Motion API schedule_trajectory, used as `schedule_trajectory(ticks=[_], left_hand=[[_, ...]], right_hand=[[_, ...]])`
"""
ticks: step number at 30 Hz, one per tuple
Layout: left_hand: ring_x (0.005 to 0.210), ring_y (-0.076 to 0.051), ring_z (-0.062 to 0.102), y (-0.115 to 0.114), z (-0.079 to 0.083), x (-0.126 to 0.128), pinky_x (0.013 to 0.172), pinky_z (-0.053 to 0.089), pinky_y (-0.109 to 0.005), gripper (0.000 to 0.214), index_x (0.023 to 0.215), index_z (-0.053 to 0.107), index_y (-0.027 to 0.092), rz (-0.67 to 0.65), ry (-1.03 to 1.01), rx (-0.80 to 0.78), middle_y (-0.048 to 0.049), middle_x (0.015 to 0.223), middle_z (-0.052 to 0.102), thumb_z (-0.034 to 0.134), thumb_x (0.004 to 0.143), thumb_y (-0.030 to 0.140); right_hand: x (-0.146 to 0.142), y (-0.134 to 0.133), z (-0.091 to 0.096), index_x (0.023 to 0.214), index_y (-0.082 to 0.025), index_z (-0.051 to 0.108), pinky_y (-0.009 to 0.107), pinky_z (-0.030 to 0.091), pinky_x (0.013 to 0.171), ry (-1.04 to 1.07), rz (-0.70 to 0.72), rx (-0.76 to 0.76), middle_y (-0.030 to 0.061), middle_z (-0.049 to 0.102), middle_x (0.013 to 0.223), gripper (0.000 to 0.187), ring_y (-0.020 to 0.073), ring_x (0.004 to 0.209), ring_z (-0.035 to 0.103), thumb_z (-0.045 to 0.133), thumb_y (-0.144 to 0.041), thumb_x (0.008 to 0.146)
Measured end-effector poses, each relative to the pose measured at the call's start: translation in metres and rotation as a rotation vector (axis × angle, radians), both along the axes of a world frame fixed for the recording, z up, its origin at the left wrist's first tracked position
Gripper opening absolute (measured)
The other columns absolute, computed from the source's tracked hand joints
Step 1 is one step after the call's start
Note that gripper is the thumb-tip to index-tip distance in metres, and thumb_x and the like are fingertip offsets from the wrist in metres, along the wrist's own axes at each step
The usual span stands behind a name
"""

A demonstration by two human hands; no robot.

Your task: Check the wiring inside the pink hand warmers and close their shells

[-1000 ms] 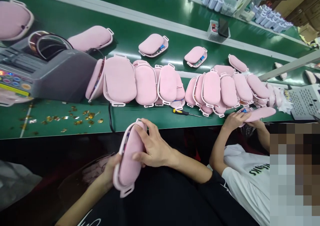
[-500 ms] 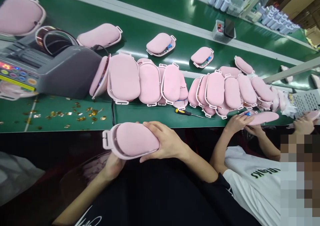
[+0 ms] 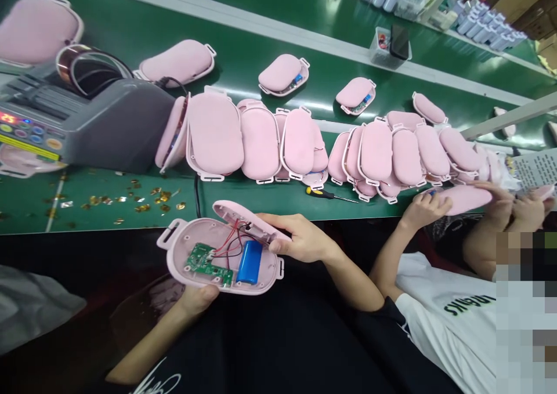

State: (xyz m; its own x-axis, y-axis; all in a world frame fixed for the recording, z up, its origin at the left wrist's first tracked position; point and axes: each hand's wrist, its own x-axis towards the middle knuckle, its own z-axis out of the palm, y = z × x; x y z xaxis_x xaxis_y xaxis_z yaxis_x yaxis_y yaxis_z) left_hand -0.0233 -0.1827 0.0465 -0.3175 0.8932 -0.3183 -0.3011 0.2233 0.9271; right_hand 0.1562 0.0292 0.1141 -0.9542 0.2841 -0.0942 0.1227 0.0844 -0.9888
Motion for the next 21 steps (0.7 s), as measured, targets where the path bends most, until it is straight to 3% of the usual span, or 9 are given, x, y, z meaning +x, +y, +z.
schedule_trajectory(ticks=[4,11,14,18,21], left_hand=[[0.109,-0.045,0.078,0.004,0.004,0.0,0.103,0.065,-0.06,0.107,0.142,0.069,0.017,-0.011,0.023,0.015,-0.0174,0.113,0.082,0.09,0.06,0.081],[0.118,-0.043,0.076,0.015,0.008,0.004,0.104,0.064,-0.054,0.1,0.139,0.069,0.014,0.056,0.014,0.06,-0.0198,0.124,0.08,0.092,0.065,0.077],[0.11,-0.04,0.079,0.016,0.004,0.006,0.099,0.066,-0.05,0.089,0.128,0.074,0.013,0.058,-0.008,0.057,-0.0193,0.12,0.081,0.096,0.065,0.071],[0.102,-0.037,0.08,0.014,-0.005,0.008,0.096,0.066,-0.046,0.085,0.124,0.076,0.012,0.061,-0.046,0.047,-0.018,0.113,0.084,0.094,0.067,0.073],[0.103,-0.038,0.079,0.012,-0.01,0.008,0.097,0.065,-0.049,0.086,0.12,0.078,0.012,0.075,-0.053,0.03,-0.018,0.112,0.083,0.094,0.064,0.077]], right_hand=[[-0.004,-0.001,0.007,0.165,-0.027,0.052,0.036,0.05,0.119,-0.028,0.065,0.055,0.007,0.065,0.159,0.09,0.0272,0.142,0.065,0.035,-0.089,0.102],[-0.006,-0.01,0.007,0.169,-0.033,0.045,0.032,0.054,0.106,-0.152,0.073,0.194,0.0037,0.075,0.144,0.086,0.0238,0.125,0.073,0.029,-0.087,0.104],[-0.006,-0.014,0.009,0.17,-0.035,0.042,0.031,0.055,0.103,-0.178,0.072,0.21,0.0025,0.076,0.142,0.084,0.023,0.122,0.075,0.028,-0.086,0.105],[-0.006,-0.019,0.006,0.167,-0.029,0.05,0.033,0.056,0.102,-0.19,0.026,0.274,0.0071,0.078,0.139,0.088,0.0262,0.12,0.076,0.031,-0.087,0.104],[-0.007,-0.018,0.002,0.167,-0.029,0.05,0.03,0.055,0.101,-0.177,0.039,0.21,0.005,0.078,0.141,0.081,0.0242,0.12,0.077,0.035,-0.082,0.108]])
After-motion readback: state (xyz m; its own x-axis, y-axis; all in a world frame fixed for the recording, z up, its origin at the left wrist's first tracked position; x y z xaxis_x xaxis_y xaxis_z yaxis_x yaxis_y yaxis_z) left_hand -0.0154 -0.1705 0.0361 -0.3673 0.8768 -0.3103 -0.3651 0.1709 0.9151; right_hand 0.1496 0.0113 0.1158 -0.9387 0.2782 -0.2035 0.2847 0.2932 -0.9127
